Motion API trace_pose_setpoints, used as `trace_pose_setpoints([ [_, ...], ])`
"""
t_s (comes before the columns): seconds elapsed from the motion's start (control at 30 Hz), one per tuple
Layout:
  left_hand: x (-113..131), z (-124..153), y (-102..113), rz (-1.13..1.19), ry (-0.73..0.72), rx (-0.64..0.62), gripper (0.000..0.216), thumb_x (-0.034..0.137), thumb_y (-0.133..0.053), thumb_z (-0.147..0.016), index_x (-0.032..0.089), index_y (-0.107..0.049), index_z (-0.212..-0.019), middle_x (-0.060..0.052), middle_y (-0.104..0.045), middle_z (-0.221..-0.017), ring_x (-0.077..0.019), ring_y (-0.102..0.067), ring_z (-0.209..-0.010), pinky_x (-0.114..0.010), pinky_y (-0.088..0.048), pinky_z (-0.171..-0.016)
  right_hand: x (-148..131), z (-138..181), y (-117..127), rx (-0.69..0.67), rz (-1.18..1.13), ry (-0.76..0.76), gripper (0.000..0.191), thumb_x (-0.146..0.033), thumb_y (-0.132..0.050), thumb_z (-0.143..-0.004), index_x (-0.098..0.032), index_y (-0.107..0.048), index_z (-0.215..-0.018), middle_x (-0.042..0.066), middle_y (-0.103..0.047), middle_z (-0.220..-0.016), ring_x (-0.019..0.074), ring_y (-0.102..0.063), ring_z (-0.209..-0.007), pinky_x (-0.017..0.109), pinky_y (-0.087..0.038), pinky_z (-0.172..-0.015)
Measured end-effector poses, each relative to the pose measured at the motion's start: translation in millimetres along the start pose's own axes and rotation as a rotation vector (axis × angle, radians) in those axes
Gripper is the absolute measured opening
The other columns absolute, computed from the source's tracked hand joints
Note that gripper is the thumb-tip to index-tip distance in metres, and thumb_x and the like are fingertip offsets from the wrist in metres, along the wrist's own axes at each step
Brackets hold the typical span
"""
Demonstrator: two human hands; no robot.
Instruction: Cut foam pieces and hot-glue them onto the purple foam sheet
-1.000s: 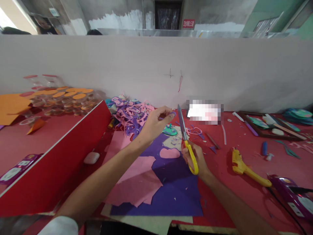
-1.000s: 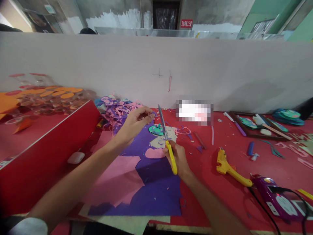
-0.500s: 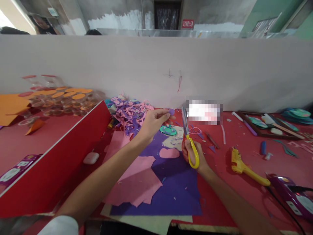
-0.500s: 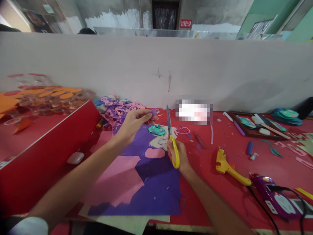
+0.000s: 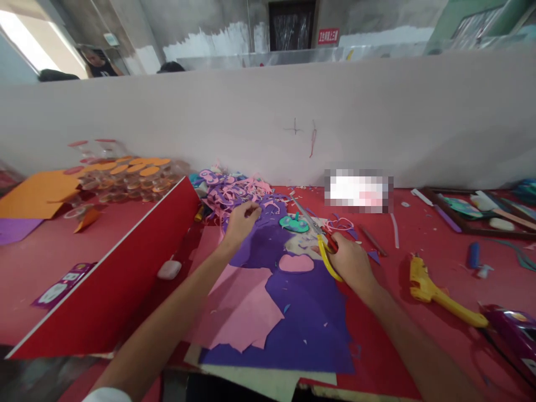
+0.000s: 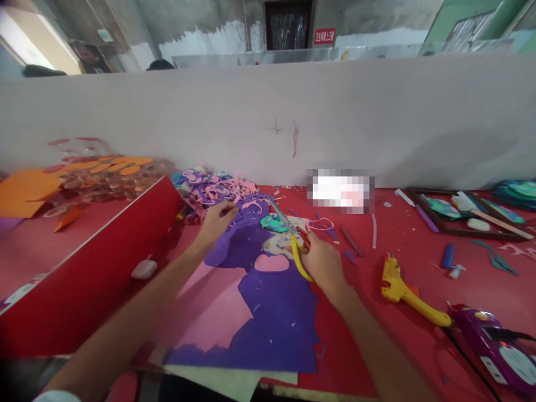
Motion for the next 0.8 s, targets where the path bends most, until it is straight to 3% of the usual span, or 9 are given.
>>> trace_pose_setpoints([
  [0.13,-35.3,26.1,-6.1,-0.093,0.032,0.040,0.010,0.022,-0.060,-0.083,0.018,-0.063,-0.075,0.000,-0.061,-0.070,-0.0146,-0.052,-0.066,-0.026,-0.040,-0.065,9.6,-2.8,-15.7,-0.106,0.149,-0.029,0.043,-0.061,-0.054,-0.095,-0.019,-0.063,-0.098,0.015,-0.075,-0.084,0.0312,-0.073,-0.079,0.032,-0.037,-0.060],
  [0.33,-32.7,24.5,-7.2,-0.147,-0.023,0.031,0.015,0.020,-0.060,-0.086,0.018,-0.059,-0.071,0.000,-0.058,-0.070,-0.0147,-0.050,-0.067,-0.027,-0.038,-0.067,7.5,-5.1,-17.5,-0.021,0.120,0.203,0.025,-0.039,-0.064,-0.093,-0.015,-0.065,-0.100,0.018,-0.071,-0.101,0.0340,-0.068,-0.098,0.036,-0.046,-0.075],
  [0.5,-11.6,37.7,-16.0,-0.104,-0.090,-0.014,0.016,0.020,-0.053,-0.092,0.017,-0.063,-0.080,-0.001,-0.065,-0.078,-0.0143,-0.056,-0.072,-0.026,-0.042,-0.069,10.8,-2.9,11.5,0.189,0.037,0.218,0.023,-0.036,-0.057,-0.096,-0.015,-0.067,-0.101,0.018,-0.070,-0.101,0.0347,-0.066,-0.098,0.043,-0.049,-0.084],
  [0.6,15.0,58.8,-32.4,-0.049,-0.179,-0.067,0.018,0.023,-0.054,-0.096,0.018,-0.067,-0.085,-0.002,-0.071,-0.082,-0.0145,-0.060,-0.074,-0.026,-0.045,-0.069,4.0,5.3,31.9,0.340,-0.201,0.186,0.023,-0.035,-0.052,-0.098,-0.018,-0.067,-0.099,0.014,-0.071,-0.097,0.0308,-0.067,-0.092,0.043,-0.051,-0.083],
  [0.7,47.4,82.9,-53.1,-0.013,-0.351,-0.158,0.018,0.023,-0.055,-0.098,0.019,-0.070,-0.089,-0.003,-0.073,-0.084,-0.0153,-0.064,-0.079,-0.028,-0.045,-0.075,-20.2,11.7,16.2,0.165,-0.618,0.236,0.022,-0.038,-0.057,-0.096,-0.020,-0.066,-0.102,0.009,-0.074,-0.094,0.0237,-0.070,-0.081,0.036,-0.055,-0.076],
  [0.8,63.4,98.8,-66.6,-0.056,-0.467,-0.217,0.019,0.026,-0.055,-0.101,0.019,-0.071,-0.093,-0.003,-0.074,-0.087,-0.0162,-0.066,-0.082,-0.031,-0.043,-0.079,-45.3,20.2,-1.7,0.019,-0.793,0.283,0.019,-0.037,-0.061,-0.092,-0.021,-0.067,-0.101,0.007,-0.075,-0.094,0.0228,-0.072,-0.083,0.034,-0.056,-0.077],
])
Point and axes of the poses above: each hand's wrist, its own z-axis away from the middle knuckle, its own y-axis out of the back of the hand, x = y × z, the point moved 9 cm from there along -z, towards the middle knuckle
